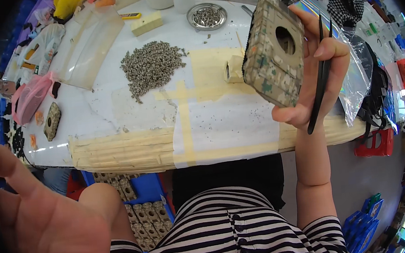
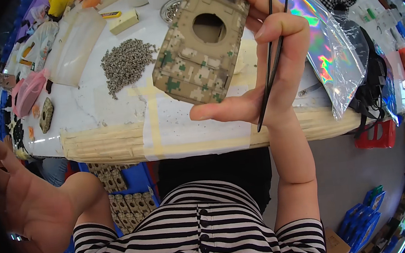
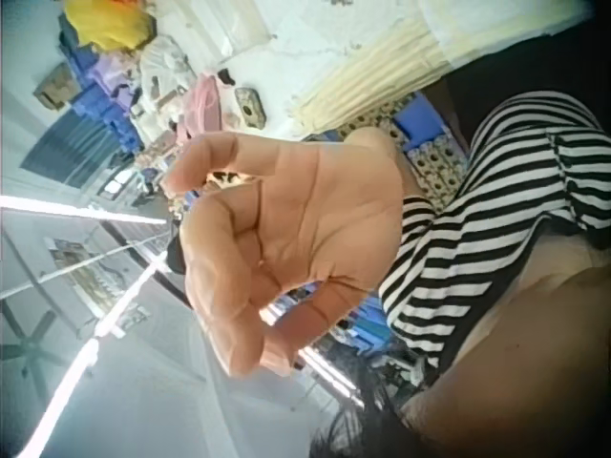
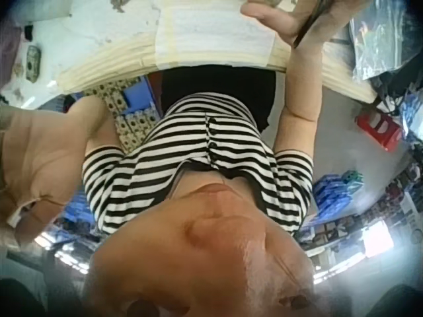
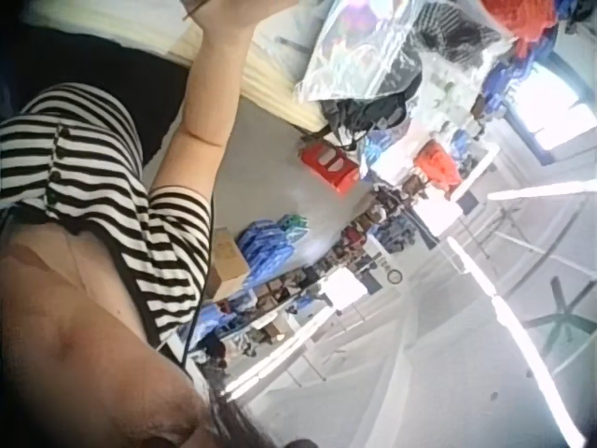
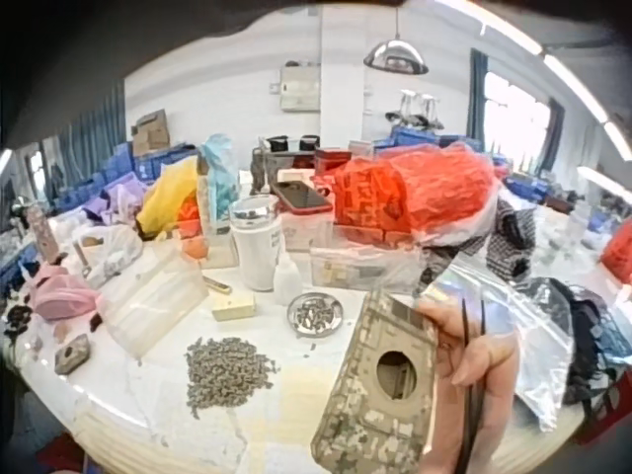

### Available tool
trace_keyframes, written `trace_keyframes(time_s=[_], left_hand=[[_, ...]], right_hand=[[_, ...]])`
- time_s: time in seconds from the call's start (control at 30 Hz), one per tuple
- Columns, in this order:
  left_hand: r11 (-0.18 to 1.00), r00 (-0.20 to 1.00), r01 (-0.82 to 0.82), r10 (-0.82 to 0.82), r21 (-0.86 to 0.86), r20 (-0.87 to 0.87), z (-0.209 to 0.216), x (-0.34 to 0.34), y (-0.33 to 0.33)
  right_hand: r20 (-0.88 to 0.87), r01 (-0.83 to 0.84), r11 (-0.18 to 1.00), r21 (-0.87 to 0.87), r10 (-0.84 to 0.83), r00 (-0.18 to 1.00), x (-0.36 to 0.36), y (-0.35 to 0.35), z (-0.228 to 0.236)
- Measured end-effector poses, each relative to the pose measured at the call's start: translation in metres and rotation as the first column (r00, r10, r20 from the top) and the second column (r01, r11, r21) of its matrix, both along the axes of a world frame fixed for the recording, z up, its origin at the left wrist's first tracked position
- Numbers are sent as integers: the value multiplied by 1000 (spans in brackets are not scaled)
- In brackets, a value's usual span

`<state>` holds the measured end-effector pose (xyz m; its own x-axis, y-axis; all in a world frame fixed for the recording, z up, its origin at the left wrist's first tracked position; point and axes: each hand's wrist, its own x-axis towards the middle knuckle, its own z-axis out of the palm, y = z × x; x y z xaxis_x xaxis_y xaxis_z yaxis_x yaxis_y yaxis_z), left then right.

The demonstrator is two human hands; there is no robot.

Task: The person applies adhesive and places small plastic components onto toy tank hulls using tweezers and a specialized applicator tool. They select different tank sections from a tray and perform fine detail work on the surface of each model.

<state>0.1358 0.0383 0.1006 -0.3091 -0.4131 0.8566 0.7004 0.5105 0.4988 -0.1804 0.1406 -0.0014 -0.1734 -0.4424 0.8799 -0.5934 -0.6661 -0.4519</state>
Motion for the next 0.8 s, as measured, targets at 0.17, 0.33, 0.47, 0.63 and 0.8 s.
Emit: trace_keyframes(time_s=[0.17,0.33,0.47,0.63,0.8], left_hand=[[940,949,316,-314,126,-35,-16,-49,32],[557,807,457,-588,694,-59,-29,-67,86],[140,496,635,-828,759,-261,-33,-88,115],[-553,-100,632,-753,543,-651,-21,-108,146],[-794,-540,453,-606,405,-584,-28,-121,156]], right_hand=[[6,21,1000,12,-21,1000,-2,5,1],[-8,48,998,-32,-48,999,-5,3,2],[40,75,997,-5,-75,996,0,3,-2],[133,79,996,-28,-75,988,6,4,-3],[128,75,996,-53,-68,989,10,1,2]])
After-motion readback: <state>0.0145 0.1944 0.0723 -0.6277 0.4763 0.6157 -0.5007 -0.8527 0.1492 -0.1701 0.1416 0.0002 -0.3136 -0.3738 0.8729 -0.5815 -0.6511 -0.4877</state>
